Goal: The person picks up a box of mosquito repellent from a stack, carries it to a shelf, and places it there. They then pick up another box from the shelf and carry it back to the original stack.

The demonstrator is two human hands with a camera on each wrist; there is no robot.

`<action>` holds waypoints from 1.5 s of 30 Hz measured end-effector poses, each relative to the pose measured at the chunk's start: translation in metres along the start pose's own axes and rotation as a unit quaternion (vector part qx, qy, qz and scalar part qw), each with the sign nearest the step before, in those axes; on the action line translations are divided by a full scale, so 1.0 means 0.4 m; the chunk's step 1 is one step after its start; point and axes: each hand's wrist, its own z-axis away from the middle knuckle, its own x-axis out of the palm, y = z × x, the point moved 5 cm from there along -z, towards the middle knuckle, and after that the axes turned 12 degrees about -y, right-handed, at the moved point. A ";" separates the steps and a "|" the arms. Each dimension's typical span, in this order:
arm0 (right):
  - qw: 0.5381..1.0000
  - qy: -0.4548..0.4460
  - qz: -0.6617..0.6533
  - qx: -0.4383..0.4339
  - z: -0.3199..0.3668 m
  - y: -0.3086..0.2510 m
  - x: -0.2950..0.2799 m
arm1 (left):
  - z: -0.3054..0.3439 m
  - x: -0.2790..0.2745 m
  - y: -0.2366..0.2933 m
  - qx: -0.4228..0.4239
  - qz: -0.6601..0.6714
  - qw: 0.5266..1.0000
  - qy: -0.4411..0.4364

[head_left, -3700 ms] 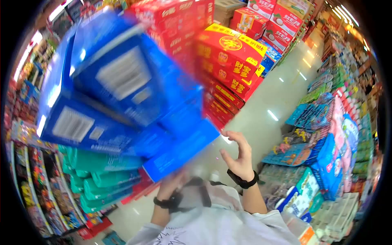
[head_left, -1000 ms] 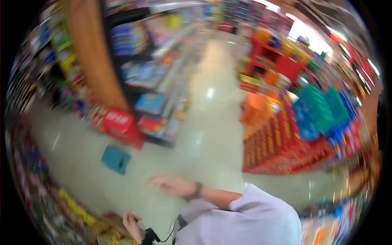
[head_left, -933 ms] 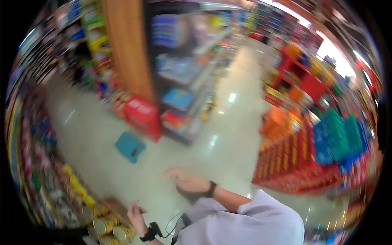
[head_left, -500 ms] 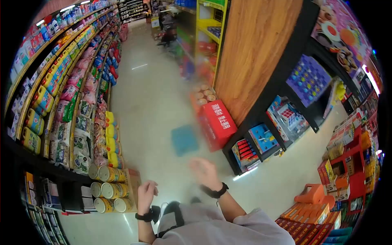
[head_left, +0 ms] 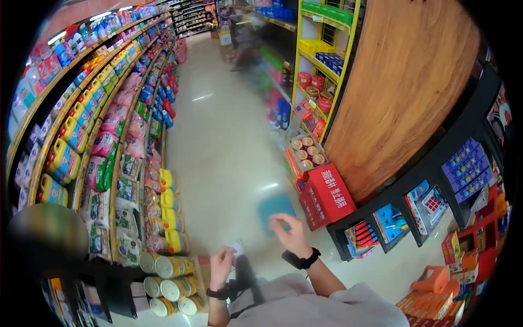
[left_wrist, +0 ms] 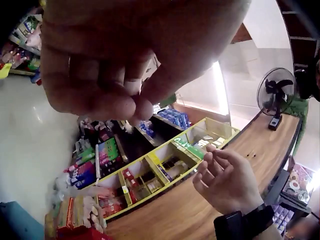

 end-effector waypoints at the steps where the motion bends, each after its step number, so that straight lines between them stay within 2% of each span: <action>1: 1.000 -0.011 0.015 -0.007 -0.051 0.012 0.030 | -0.040 -0.045 0.000 0.008 -0.002 1.000 0.002; 5: 0.998 -0.044 0.032 -0.012 -0.265 -0.055 0.144 | -0.166 -0.211 0.084 0.022 0.011 1.000 0.012; 7: 0.995 -0.046 0.069 -0.054 -0.379 -0.053 0.200 | -0.214 -0.293 0.153 0.027 0.026 0.999 0.025; 10: 0.994 -0.042 0.074 -0.069 -0.511 -0.038 0.282 | -0.311 -0.410 0.123 0.029 0.065 0.996 0.053; 15: 0.997 -0.051 0.049 -0.012 -0.648 0.050 0.338 | -0.449 -0.506 0.127 -0.009 0.054 0.996 0.066; 17: 0.995 -0.059 0.074 -0.016 -0.712 0.077 0.329 | -0.523 -0.522 0.125 0.000 0.048 0.998 0.047; 20: 0.995 -0.053 0.077 0.036 -0.826 0.150 0.317 | -0.650 -0.549 0.114 -0.016 0.052 0.998 0.040; 24: 0.997 -0.035 0.063 0.023 -1.008 0.234 0.281 | -0.863 -0.573 0.148 -0.035 0.034 0.998 0.035; 27: 0.999 0.000 0.044 0.006 -1.162 0.282 0.248 | -1.066 -0.583 0.183 -0.017 0.017 1.000 0.006; 32: 0.998 0.026 0.058 0.000 -1.410 0.277 0.102 | -1.403 -0.551 0.337 -0.021 -0.004 0.999 -0.032; 34: 0.997 0.032 0.074 0.018 -1.510 0.329 0.040 | -1.517 -0.522 0.397 -0.005 -0.011 0.999 -0.051; 36: 0.996 0.047 0.070 0.021 -1.580 0.355 0.006 | -1.610 -0.499 0.441 0.005 -0.021 0.998 -0.054; 40: 0.995 0.091 0.045 -0.002 -1.705 0.367 -0.068 | -1.735 -0.462 0.485 -0.037 -0.032 0.995 -0.091; 45: 0.995 0.093 0.021 0.029 -1.852 0.492 -0.073 | -1.939 -0.534 0.473 -0.042 -0.010 0.995 -0.084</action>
